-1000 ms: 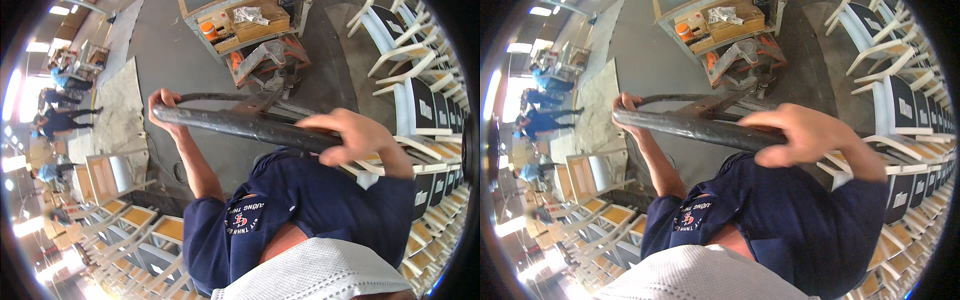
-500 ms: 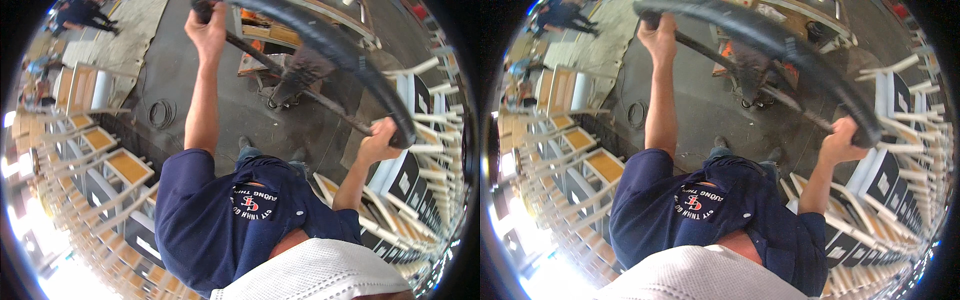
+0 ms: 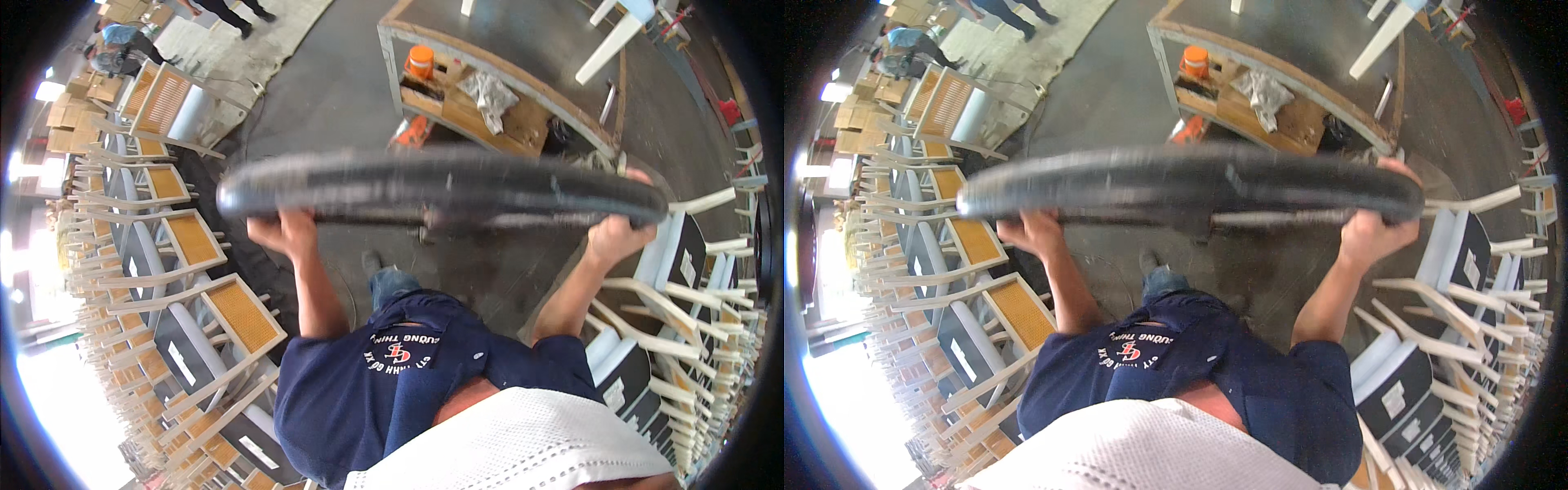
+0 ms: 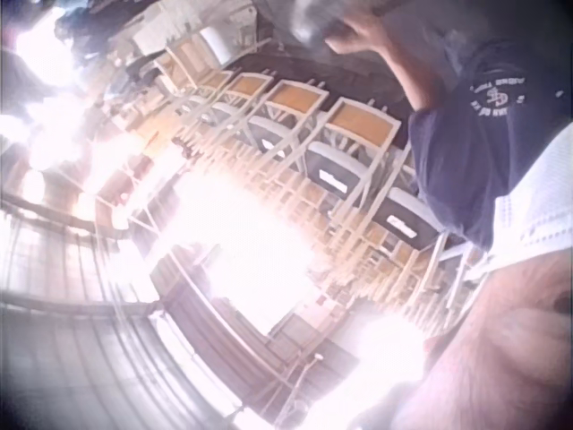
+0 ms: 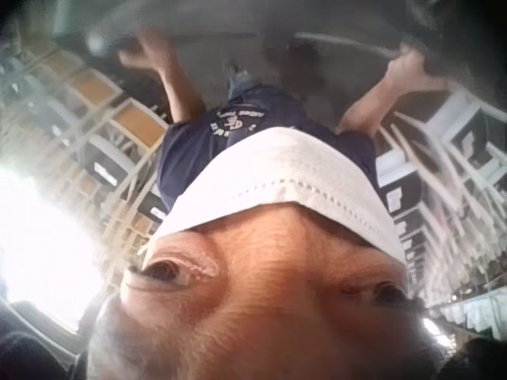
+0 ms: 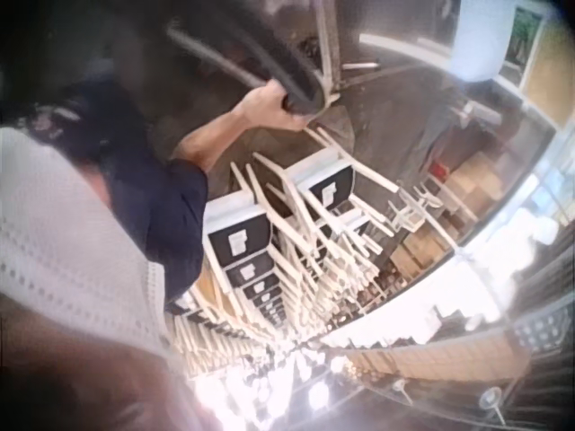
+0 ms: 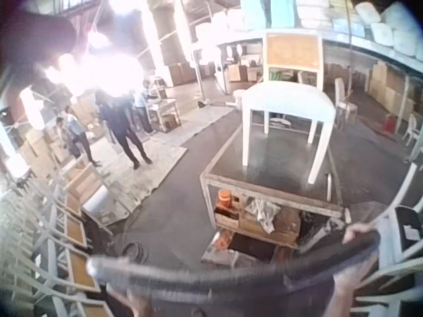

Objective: The person operates a manual pallet jack to transport a stack of wrapped chairs across a warehouse floor. They navigate around obstacles and other workers while moving the load to a different location.

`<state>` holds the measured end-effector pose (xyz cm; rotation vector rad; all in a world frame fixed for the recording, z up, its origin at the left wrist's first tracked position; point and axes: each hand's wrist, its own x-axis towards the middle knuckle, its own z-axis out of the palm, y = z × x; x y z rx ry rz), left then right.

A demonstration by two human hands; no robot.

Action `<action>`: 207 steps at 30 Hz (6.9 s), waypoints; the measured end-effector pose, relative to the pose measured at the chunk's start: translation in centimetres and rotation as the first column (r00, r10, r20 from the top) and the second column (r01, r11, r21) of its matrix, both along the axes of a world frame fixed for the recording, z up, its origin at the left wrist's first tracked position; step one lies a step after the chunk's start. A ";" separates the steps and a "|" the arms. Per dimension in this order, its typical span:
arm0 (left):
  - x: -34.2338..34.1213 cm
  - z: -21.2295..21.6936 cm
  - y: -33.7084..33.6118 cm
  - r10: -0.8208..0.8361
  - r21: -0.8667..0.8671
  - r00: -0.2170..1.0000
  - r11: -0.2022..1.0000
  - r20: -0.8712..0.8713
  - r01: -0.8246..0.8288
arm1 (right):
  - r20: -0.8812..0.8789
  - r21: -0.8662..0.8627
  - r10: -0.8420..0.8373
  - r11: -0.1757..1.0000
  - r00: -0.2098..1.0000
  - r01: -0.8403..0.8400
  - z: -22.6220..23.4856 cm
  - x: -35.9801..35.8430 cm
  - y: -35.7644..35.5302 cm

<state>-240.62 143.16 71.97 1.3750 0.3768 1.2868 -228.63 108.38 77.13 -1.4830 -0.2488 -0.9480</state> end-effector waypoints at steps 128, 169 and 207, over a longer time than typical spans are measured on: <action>73.3 1.3 10.5 -0.702 0.130 0.707 0.696 -0.081 0.706 | -0.222 0.191 -0.527 0.802 0.820 0.567 2.1 43.1 14.2; 100.3 2.9 -9.6 -0.683 0.088 0.715 0.711 -0.150 0.698 | -0.303 -0.057 -0.593 0.793 0.746 0.607 2.7 69.2 -4.3; 129.8 3.4 -27.6 -0.553 0.271 0.833 0.800 -0.013 0.536 | -0.099 0.111 -0.412 0.900 0.906 0.421 -0.6 106.4 -32.1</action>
